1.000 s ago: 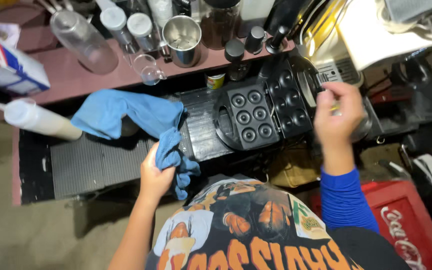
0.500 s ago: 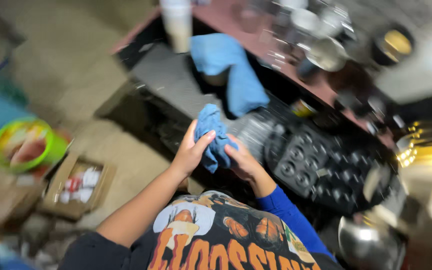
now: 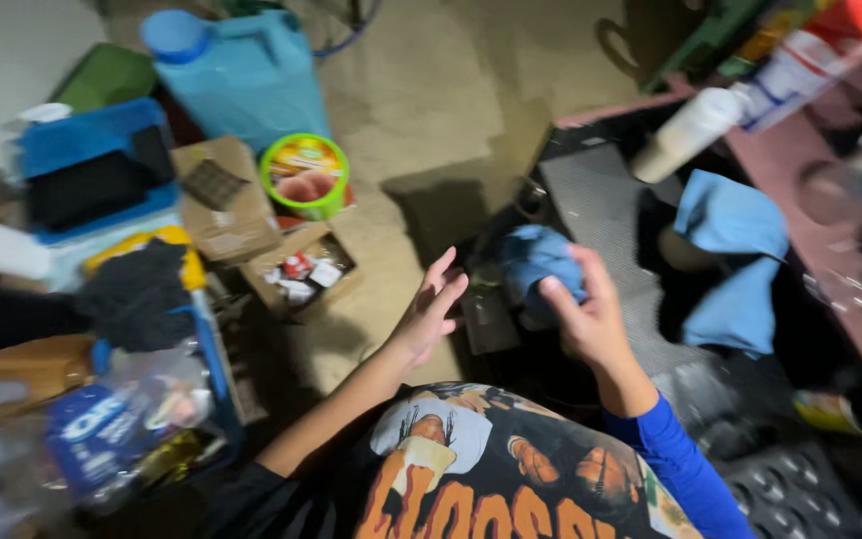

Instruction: The person prepares batter for a waffle maker by wiping the appliance, rubbing their hands, and pouring a liquid from a can into a squeeze bottle. They then shake the bottle and use a small tool to clear the nozzle before placing it on the counter.

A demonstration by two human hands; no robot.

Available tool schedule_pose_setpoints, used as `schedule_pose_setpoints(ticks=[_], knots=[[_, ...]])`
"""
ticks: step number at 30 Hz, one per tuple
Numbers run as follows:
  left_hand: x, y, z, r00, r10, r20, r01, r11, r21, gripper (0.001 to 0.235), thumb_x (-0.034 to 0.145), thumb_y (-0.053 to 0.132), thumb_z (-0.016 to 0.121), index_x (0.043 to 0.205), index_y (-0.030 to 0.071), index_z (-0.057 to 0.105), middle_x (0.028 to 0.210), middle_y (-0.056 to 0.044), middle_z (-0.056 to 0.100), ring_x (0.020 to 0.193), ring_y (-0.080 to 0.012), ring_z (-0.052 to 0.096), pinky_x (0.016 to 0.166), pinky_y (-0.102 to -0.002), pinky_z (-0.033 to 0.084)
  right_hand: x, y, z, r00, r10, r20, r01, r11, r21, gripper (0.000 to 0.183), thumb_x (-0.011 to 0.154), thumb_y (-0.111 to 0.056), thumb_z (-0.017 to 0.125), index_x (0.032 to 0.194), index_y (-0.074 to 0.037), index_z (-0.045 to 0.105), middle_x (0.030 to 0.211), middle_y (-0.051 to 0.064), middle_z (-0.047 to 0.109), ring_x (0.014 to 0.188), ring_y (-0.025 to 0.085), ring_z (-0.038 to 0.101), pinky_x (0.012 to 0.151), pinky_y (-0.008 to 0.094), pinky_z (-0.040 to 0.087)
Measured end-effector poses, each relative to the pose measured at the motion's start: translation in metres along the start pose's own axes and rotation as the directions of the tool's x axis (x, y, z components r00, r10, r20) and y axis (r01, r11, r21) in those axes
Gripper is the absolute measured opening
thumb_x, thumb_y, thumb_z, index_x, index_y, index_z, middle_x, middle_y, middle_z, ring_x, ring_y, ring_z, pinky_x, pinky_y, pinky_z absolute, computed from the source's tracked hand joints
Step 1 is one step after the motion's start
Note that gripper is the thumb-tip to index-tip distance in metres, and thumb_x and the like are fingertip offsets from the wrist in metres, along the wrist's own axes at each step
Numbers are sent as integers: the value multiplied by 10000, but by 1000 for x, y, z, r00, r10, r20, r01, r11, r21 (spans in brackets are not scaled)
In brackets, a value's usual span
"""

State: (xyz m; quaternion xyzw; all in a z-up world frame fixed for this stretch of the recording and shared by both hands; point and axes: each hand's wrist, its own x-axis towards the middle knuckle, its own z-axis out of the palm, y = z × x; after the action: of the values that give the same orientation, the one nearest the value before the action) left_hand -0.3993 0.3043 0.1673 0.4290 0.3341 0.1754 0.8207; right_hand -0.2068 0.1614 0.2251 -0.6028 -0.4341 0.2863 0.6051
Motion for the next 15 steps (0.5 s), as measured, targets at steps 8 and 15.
schedule_pose_setpoints(ticks=[8,15], knots=[[-9,42,-151,950,182,-253,-248,934,-257,511,887,169,718,1361,107,537,1157,-57,690,981,-178,689,782,-348,587,89,23,174,864,-90,496,312,868,-385,593,1071,-280,522,1579,-27,350,1549,299,392,1422,440,431,1110,432,385],[-30,44,-325,768,351,-537,-446,893,-55,363,928,98,739,1259,6,621,1028,-74,687,857,-172,665,722,-331,556,125,136,220,309,795,522,213,477,-853,776,956,-554,516,1596,-174,298,1143,169,741,1016,335,734,896,413,563]])
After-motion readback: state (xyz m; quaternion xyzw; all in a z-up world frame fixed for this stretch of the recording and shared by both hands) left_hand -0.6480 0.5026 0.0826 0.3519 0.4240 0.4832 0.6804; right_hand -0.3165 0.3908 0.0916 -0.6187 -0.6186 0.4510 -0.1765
